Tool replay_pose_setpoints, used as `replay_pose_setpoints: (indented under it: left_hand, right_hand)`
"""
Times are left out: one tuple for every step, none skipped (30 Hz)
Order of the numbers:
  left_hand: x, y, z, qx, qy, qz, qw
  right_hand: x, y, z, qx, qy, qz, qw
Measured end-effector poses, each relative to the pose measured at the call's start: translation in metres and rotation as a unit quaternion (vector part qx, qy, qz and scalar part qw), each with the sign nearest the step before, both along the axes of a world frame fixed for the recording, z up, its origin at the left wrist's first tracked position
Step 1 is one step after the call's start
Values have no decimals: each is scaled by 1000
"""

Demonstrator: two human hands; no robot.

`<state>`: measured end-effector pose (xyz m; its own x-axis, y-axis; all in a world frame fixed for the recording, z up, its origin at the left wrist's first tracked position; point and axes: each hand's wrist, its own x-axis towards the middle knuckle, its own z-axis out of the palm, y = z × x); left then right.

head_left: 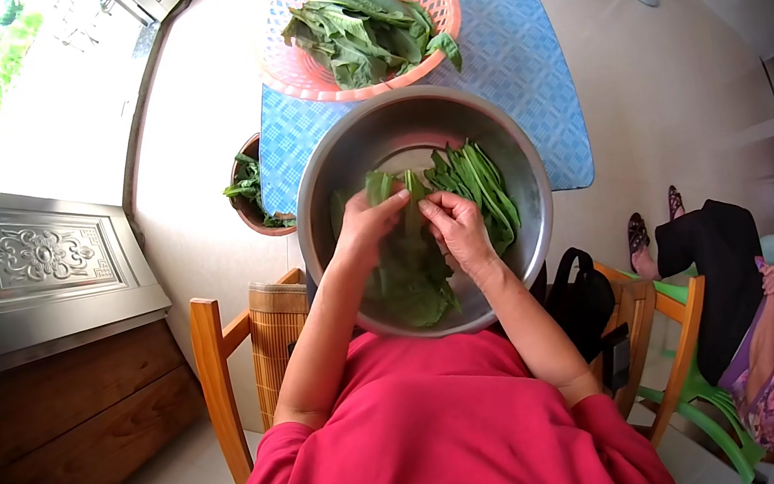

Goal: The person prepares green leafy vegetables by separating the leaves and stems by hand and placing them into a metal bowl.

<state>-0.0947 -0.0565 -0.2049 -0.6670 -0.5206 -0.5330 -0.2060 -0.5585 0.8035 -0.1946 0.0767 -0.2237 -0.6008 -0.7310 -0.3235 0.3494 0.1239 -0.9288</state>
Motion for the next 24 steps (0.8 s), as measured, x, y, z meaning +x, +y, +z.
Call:
replay_pose_setpoints:
  left_hand:
    - [0,0,-2,0,1,2,1000]
    - [0,0,-2,0,1,5,1000]
    - [0,-1,-3,0,2,8,1000]
    - [1,-1,-6,-4,0,1,1000]
    - [2,-3,-7,-8,-2,-6,1000]
    - [2,-3,-8,-12,-4,-14,1000]
    - [1,-2,-8,-4,2,-4,1000]
    - [0,0,-3,5,7,5,1000]
    - [-2,2,2,13,13,15,1000]
    - [-2,2,5,28,13,18,999]
    - [-3,3,8,43,14,21,999]
    - [-4,3,9,59,15,23,998]
    - [-4,3,6,59,24,14,998]
    - [-4,3,3,60,34,5,998]
    - [-4,4,0,61,44,-4,997]
    - [-4,5,-1,61,39,1,997]
    - [-5,8,3,60,33,6,998]
    - [-6,10,5,60,28,11,998]
    - [-6,9,0,57,36,11,998]
    - [-6,9,-4,54,43,11,998]
    - [-6,9,-8,51,50,12,997]
    - [-6,10,-10,45,51,6,998]
    - [-6,11,-7,39,52,1,998]
    - [-6,12,-4,32,54,-5,998]
  right_hand:
    - [0,0,-3,-4,3,-4,1000]
    - [0,0,-2,-1,1,-13,1000]
    - [0,0,0,1,-1,-22,1000]
    - [0,0,2,4,-3,-30,1000]
    - [0,0,2,-5,-5,-27,1000]
    - [-1,0,3,-13,-6,-25,1000]
    - [-1,0,3,-21,-8,-22,999]
    - [-1,0,5,-42,-32,-25,998]
    - [-1,0,8,-63,-55,-27,996]
    - [-1,-1,12,-83,-78,-30,993]
    - [-2,-1,15,-101,-94,-22,990]
    - [-3,-1,19,-119,-109,-15,987]
    - [-5,0,21,-137,-125,-8,983]
    - [-5,0,21,-142,-137,-3,980]
    - [-5,0,21,-129,-123,-6,984]
    - [-3,0,19,-115,-108,-9,987]
    - [-2,-1,18,-102,-94,-12,990]
    - [-1,0,14,-77,-69,-16,995]
    - [1,0,7,-52,-43,-20,998]
    - [3,0,4,-27,-17,-24,999]
    - [4,-1,2,-26,15,-33,999]
    - [7,-1,0,-25,48,-41,998]
    - [9,-3,2,-24,81,-50,995]
    - [11,-4,8,-33,84,-56,994]
